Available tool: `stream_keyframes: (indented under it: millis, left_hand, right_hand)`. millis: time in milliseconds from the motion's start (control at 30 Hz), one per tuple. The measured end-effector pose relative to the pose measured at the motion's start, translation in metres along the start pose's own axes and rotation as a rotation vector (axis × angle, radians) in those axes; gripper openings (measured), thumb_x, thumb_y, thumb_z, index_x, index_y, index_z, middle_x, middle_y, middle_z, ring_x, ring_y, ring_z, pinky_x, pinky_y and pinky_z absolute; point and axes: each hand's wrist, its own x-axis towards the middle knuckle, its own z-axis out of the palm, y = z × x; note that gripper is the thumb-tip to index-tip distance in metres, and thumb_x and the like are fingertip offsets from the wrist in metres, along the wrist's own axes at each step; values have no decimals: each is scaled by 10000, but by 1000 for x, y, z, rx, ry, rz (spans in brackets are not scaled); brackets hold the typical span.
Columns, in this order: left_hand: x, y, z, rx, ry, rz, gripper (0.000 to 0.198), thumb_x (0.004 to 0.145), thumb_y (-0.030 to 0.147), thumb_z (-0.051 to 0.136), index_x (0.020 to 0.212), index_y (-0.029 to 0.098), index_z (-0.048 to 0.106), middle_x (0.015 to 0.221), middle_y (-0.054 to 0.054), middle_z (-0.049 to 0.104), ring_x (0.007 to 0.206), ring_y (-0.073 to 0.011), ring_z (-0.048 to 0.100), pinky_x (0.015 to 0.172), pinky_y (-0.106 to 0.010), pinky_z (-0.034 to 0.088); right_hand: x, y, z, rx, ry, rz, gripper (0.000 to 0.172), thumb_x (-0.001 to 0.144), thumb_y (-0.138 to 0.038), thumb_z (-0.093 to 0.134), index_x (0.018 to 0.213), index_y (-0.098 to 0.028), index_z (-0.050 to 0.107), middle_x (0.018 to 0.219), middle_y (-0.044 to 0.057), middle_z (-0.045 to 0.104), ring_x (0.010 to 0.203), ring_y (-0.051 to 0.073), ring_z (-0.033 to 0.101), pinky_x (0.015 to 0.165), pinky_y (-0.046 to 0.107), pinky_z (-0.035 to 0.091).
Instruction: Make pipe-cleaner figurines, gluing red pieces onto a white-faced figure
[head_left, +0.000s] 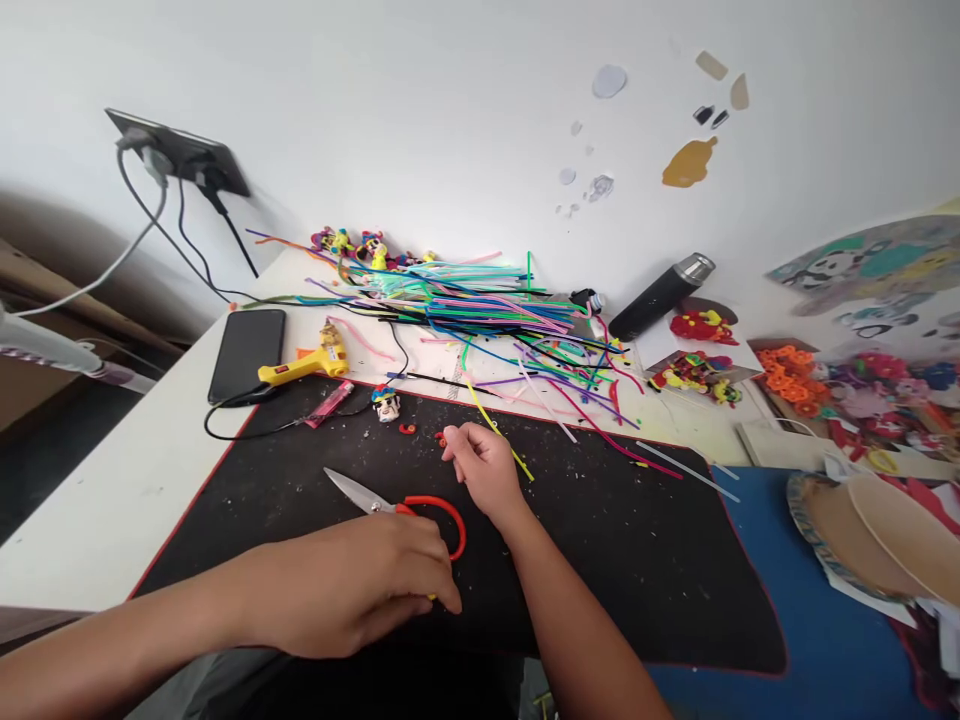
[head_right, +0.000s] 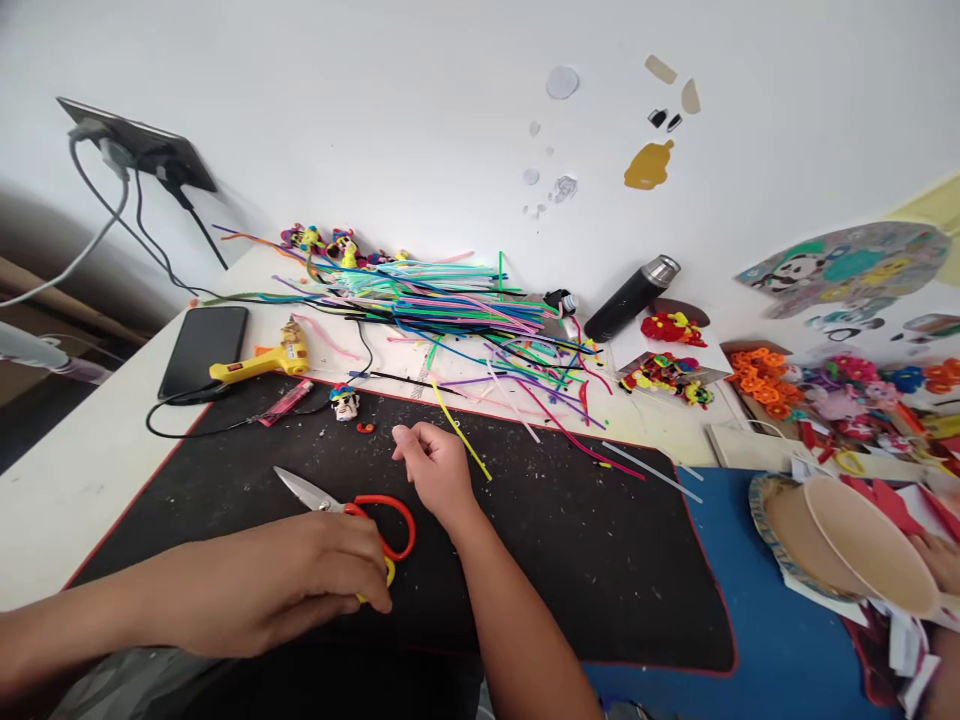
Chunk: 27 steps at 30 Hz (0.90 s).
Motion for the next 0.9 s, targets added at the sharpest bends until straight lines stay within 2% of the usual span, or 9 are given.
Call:
stream_keyframes:
  millis: [100, 200, 267, 400, 467, 567, 667, 767, 900]
  left_hand:
    - [-6, 0, -5, -36, -87, -79, 256, 967, 115, 661, 1169, 256, 730, 1072, -50, 784, 1020, -231, 722, 891, -297, 539]
    - [-12, -2, -12, -97, -84, -157, 210, 1010, 155, 631, 1150, 268, 740, 1074, -26, 788, 1014, -208, 717, 889, -280, 522]
    - [-14, -6, -17, -120, 5, -230, 203, 1053, 212, 581, 1153, 277, 746, 1100, -15, 788, 1009, -187, 721, 886, -260, 519]
    - [-5, -30, -26, -2, 329, -382, 231, 1073, 309, 520, 1103, 253, 742, 1081, -23, 781, 965, -197, 721, 853, -277, 534]
    - [7, -47, -30, 133, 391, -409, 206, 1051, 283, 538, 1133, 235, 721, 1089, -46, 763, 1002, -229, 702, 891, -323, 536]
    - [29, -72, -32, 330, 325, -352, 172, 981, 186, 612, 1126, 210, 701, 1061, -73, 722, 1022, -268, 667, 919, -383, 529]
    - [45, -88, -29, 436, 215, -307, 65, 947, 137, 648, 955, 193, 680, 1009, -86, 689, 1006, -289, 654, 903, -401, 528]
    - [50, -96, -25, 454, 186, -339, 75, 943, 124, 657, 912, 192, 659, 983, -80, 681, 983, -289, 658, 870, -391, 525]
    - [48, -100, -26, 390, 200, -331, 70, 946, 155, 678, 995, 205, 675, 1011, -60, 697, 1002, -272, 664, 864, -363, 513]
  right_hand:
    - [1, -5, -1, 31, 18, 14, 563, 993, -682, 591, 668, -224, 620, 462, -55, 475, 431, 114, 417, 501, 259, 367]
    - [2, -6, -1, 76, 26, 45, 576, 973, -719, 596, 692, -218, 632, 487, -46, 512, 418, 106, 403, 466, 253, 339]
    - [2, -5, 0, 96, 25, 60, 576, 972, -725, 597, 708, -215, 637, 501, -43, 527, 417, 102, 403, 450, 249, 324]
    - [2, -3, 0, 79, 16, 59, 574, 973, -729, 596, 730, -212, 643, 515, -41, 535, 422, 103, 418, 442, 247, 320]
    - [2, -3, 0, 57, 14, 46, 574, 975, -729, 596, 726, -213, 637, 517, -41, 531, 429, 106, 427, 449, 249, 330]
    - [2, -6, -1, 41, 19, 46, 583, 974, -740, 583, 715, -219, 619, 515, -42, 520, 432, 109, 426, 459, 255, 346]
    - [2, -8, -1, 48, 26, 69, 596, 956, -763, 579, 699, -226, 600, 496, -48, 498, 420, 109, 408, 451, 256, 340]
    - [0, -8, -2, 83, 39, 92, 600, 943, -763, 596, 666, -231, 568, 464, -55, 470, 400, 103, 374, 432, 251, 309]
    - [-9, -14, -15, 118, 59, 125, 584, 933, -718, 650, 629, -230, 548, 437, -66, 433, 385, 95, 350, 417, 243, 284]
